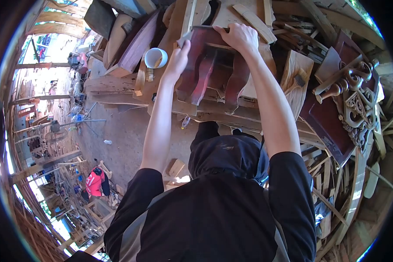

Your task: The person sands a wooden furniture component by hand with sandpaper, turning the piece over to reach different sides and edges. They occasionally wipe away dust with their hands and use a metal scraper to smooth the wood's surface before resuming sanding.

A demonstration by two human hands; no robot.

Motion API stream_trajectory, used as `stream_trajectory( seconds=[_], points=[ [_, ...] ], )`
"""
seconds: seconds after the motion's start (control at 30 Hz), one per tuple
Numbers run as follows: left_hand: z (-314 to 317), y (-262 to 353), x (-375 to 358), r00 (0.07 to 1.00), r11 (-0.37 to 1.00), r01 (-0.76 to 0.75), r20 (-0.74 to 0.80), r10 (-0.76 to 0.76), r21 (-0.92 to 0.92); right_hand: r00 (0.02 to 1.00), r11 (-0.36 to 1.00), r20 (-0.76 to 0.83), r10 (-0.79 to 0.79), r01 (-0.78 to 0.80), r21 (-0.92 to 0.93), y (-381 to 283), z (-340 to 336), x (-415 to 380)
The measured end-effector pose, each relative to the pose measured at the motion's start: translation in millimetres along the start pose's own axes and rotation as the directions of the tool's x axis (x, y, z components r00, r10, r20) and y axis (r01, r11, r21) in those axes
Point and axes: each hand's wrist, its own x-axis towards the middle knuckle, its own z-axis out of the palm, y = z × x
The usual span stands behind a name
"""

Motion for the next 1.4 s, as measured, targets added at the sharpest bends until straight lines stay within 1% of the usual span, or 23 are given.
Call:
stream_trajectory(
  seconds=[0.07,0.1,0.17,0.37,0.43,0.47,0.5,0.53,0.57,0.6,0.67,0.77,0.8,0.83,0.9,0.93,1.0,1.1,1.17,1.23,1.3,1.37,1.4],
  points=[
    [-1.2,-0.4,0.6,0.987,0.959,0.112,-0.081,-0.138,-0.260,1.000,1.000,-0.009,-0.002,0.002,-0.006,-1.3,-2.8,-3.5],
    [-0.5,-6.5,-6.9,0.988,0.958,0.106,-0.083,-0.132,-0.265,1.000,1.000,-0.012,0.005,-0.005,-0.009,-1.2,-4.9,-6.4],
    [-1.5,-21.0,-41.2,0.985,0.986,-0.069,-0.168,0.043,-0.151,1.000,1.000,-0.021,0.004,-0.004,-0.024,0.0,-4.5,-9.0],
    [-4.4,-45.9,-109.0,0.991,0.984,0.082,-0.094,-0.098,-0.157,0.999,0.997,-0.004,-0.040,0.040,-0.070,-0.2,2.3,-1.2],
    [-10.8,-19.5,-83.6,0.963,0.962,0.269,-0.018,-0.270,-0.053,0.998,0.993,0.018,-0.062,0.064,-0.095,0.3,3.2,1.0],
    [-2.7,-28.2,-66.0,0.976,0.977,0.179,-0.101,-0.191,-0.115,0.996,0.994,0.018,-0.087,0.088,-0.067,2.9,1.7,3.2],
    [-0.2,-27.8,-48.2,0.976,0.976,0.178,-0.104,-0.191,-0.122,0.994,0.993,0.020,-0.109,0.110,-0.040,5.9,0.3,4.0],
    [1.3,-24.2,-30.6,0.986,0.990,0.124,-0.106,-0.131,-0.070,0.985,0.994,0.135,-0.104,0.108,-0.025,8.6,-8.7,8.3],
    [5.7,-21.3,-21.6,0.992,0.997,0.068,-0.103,-0.070,-0.019,0.986,0.993,0.134,-0.103,0.109,-0.035,8.3,-13.8,10.8],
    [12.8,-14.7,-21.0,0.993,0.998,0.063,-0.103,-0.066,-0.031,0.968,0.994,0.229,-0.101,0.107,-0.015,8.7,-19.6,14.3],
    [30.6,-1.1,-21.5,0.889,0.905,-0.226,-0.302,0.343,0.361,0.923,0.993,0.369,-0.107,0.114,0.003,10.4,-29.4,21.6],
    [71.1,21.9,-45.1,0.814,0.738,-0.438,-0.122,0.568,0.514,0.896,0.996,0.435,-0.088,0.076,0.046,17.4,-14.6,39.2],
    [91.2,30.5,-54.9,0.852,0.775,-0.443,-0.057,0.520,0.451,0.886,0.996,0.456,-0.079,0.049,0.078,17.9,-11.8,41.0],
    [115.7,28.1,-67.8,0.930,0.918,-0.365,0.020,0.367,0.157,0.886,0.996,0.458,-0.077,0.048,0.074,20.9,-6.0,41.3],
    [132.3,39.3,-92.7,0.878,0.821,-0.437,-0.024,0.478,0.367,0.897,0.989,0.427,-0.114,0.062,0.133,31.2,1.8,42.5],
    [135.4,41.8,-106.9,0.875,0.820,-0.444,-0.024,0.484,0.361,0.900,0.990,0.423,-0.107,0.059,0.126,28.0,-5.4,40.2],
    [135.0,41.5,-133.7,0.840,0.679,-0.500,0.111,0.531,0.537,0.916,1.000,0.401,-0.021,0.017,0.014,15.3,-13.6,27.5],
    [116.8,34.0,-141.4,0.814,0.614,-0.562,0.236,0.531,0.555,0.915,1.000,0.403,-0.017,0.022,-0.009,13.7,-7.3,33.6],
    [87.6,34.9,-118.0,0.780,0.585,-0.604,0.248,0.575,0.542,0.922,1.000,0.387,-0.029,0.027,0.011,12.7,-9.0,30.0],
    [51.9,39.4,-87.0,0.747,0.148,-0.519,0.363,0.557,0.842,0.930,0.999,0.365,-0.046,0.037,0.031,11.1,-10.5,26.4],
    [24.0,54.3,-66.4,0.747,0.099,-0.527,0.405,0.527,0.844,0.944,0.999,0.328,-0.042,0.038,0.018,7.8,-13.9,23.4],
    [10.6,43.9,-40.8,0.625,-0.139,-0.639,0.616,0.480,0.757,0.944,0.999,0.327,-0.047,0.041,0.025,6.8,-17.3,24.6],
    [10.3,32.6,-31.6,0.644,-0.162,-0.662,0.665,0.378,0.732,0.941,0.999,0.335,-0.052,0.045,0.029,6.1,-16.8,23.3]
  ],
)
